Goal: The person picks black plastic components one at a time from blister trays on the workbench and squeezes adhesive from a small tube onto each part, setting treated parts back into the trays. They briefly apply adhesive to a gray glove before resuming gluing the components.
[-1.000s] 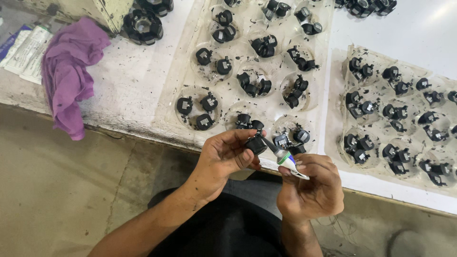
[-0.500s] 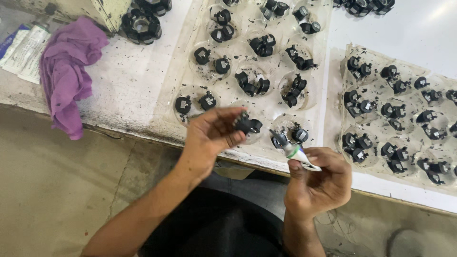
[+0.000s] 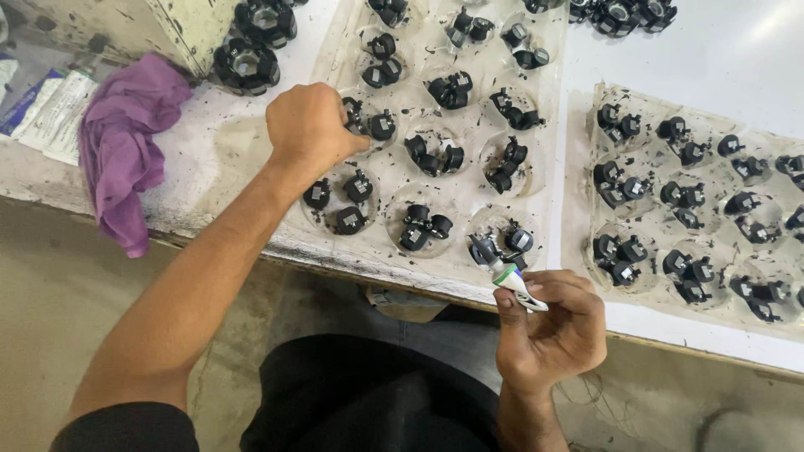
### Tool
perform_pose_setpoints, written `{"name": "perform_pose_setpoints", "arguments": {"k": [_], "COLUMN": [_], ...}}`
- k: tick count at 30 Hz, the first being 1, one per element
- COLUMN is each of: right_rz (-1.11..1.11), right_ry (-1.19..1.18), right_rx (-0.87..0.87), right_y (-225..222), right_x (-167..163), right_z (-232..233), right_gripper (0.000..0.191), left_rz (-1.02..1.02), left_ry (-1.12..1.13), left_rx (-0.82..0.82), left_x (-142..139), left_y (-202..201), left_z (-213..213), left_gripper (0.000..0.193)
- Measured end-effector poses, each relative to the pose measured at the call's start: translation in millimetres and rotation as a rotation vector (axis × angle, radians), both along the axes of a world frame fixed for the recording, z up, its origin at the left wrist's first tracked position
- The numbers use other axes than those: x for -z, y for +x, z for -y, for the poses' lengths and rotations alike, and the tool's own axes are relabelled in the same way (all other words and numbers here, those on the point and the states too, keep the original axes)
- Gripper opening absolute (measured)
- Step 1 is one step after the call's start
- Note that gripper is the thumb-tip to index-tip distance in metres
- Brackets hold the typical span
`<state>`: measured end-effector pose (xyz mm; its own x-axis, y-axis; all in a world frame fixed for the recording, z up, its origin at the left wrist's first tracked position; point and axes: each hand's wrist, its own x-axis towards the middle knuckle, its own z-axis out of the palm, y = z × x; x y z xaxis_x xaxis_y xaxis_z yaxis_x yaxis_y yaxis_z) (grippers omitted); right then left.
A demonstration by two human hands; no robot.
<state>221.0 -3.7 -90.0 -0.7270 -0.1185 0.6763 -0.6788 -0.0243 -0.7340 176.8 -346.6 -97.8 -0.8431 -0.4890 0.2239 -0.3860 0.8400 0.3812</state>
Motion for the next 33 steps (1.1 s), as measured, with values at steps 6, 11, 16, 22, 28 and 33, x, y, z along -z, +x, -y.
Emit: {"name": "perform_pose_setpoints", "arguments": {"k": [6,11,16,22,28,33], "right_rz": [-0.006,0.009,-0.024,-0.056,-0.001,0.174], "right_ry": [-0.014,0.000,-0.083,-0.055,-0.056,-0.071], "right_rx": [0.011,0.020,0.056,0.075,0.044,-0.138], "right_y": [-3,-6,-6,-1,2,4], "right_x": [2,4,9,8,3,9], "right_z": [-6,-5,0,0,-1,24], "right_gripper": [0.035,0.034,0.032,0.031,0.030,0.031], "left_rz": [0.191,0.104,-0.237,0.072,-0.100,-0.383], "left_ry": [-0.015,-0.107,-0.054,-0.107,-0.043,0.019], "left_rx": [-0.021,-0.016,0.318,0.479,0.414,0.329], "left_x": [5,-10,-17,-34,-42,-37], "left_y": [-6,4,-11,-61,-43,42], "left_z": [2,-12,-49,-66,-65,-36], "left_gripper": [0.062,0.059,0.018,0.015,0.016,0.018]}}
